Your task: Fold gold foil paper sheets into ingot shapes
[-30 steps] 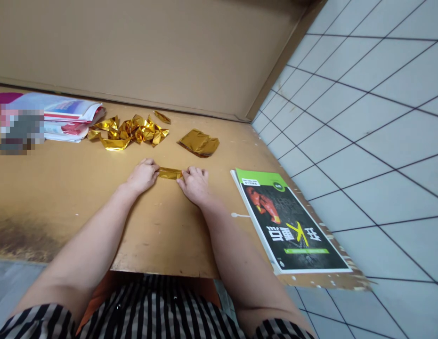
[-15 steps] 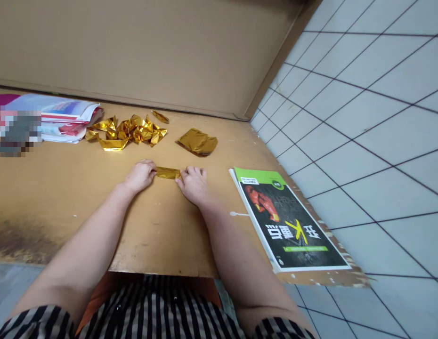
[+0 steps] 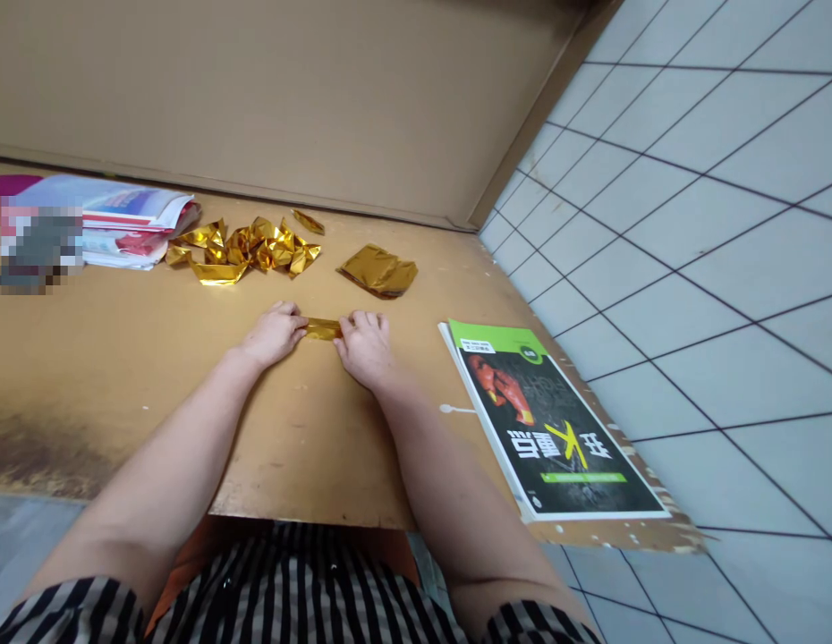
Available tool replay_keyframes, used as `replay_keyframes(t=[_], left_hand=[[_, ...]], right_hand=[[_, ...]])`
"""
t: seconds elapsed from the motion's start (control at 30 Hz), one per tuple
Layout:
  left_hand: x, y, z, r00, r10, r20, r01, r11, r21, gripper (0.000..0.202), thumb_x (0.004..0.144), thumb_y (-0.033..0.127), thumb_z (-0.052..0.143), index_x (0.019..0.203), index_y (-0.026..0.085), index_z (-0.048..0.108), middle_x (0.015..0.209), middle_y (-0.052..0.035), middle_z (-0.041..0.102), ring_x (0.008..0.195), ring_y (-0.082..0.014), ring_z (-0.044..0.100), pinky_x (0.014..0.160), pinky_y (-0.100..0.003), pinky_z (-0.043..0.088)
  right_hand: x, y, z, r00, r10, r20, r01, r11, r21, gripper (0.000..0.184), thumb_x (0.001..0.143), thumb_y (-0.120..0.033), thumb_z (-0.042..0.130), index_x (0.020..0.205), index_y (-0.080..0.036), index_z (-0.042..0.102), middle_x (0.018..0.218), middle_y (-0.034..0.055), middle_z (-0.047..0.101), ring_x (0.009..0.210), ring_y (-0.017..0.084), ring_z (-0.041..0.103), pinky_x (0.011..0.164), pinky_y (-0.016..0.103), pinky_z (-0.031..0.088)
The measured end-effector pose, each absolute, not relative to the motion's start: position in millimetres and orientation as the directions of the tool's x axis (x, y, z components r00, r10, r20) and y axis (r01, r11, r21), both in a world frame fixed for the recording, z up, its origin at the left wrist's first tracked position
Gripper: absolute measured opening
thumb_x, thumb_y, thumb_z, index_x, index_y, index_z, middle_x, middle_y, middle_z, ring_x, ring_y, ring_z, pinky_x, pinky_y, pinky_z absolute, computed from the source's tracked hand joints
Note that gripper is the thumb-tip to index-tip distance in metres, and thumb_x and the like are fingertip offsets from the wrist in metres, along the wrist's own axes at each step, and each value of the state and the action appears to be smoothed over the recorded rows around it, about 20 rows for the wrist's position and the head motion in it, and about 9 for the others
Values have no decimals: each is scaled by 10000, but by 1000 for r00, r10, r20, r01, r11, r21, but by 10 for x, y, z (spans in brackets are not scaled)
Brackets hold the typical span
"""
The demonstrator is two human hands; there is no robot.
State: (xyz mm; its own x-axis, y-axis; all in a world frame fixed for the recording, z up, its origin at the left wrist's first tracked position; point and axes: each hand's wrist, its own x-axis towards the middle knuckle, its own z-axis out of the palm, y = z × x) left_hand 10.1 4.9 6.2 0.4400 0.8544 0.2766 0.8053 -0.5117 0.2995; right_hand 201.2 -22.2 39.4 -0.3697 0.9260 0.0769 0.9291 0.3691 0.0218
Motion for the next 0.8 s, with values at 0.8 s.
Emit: replay_keyframes(t=[0.8], left_hand=[[263, -26, 54, 526, 848, 63, 810, -522, 267, 472, 905, 206, 386, 1358, 115, 484, 1449, -139, 478, 1363, -233, 414, 1135, -408, 328]], right_hand=[[1863, -272, 419, -464, 886, -11, 886, 464, -25, 479, 975, -429, 382, 1331, -140, 520, 1194, 167, 561, 1097, 279, 448, 923, 399, 301]])
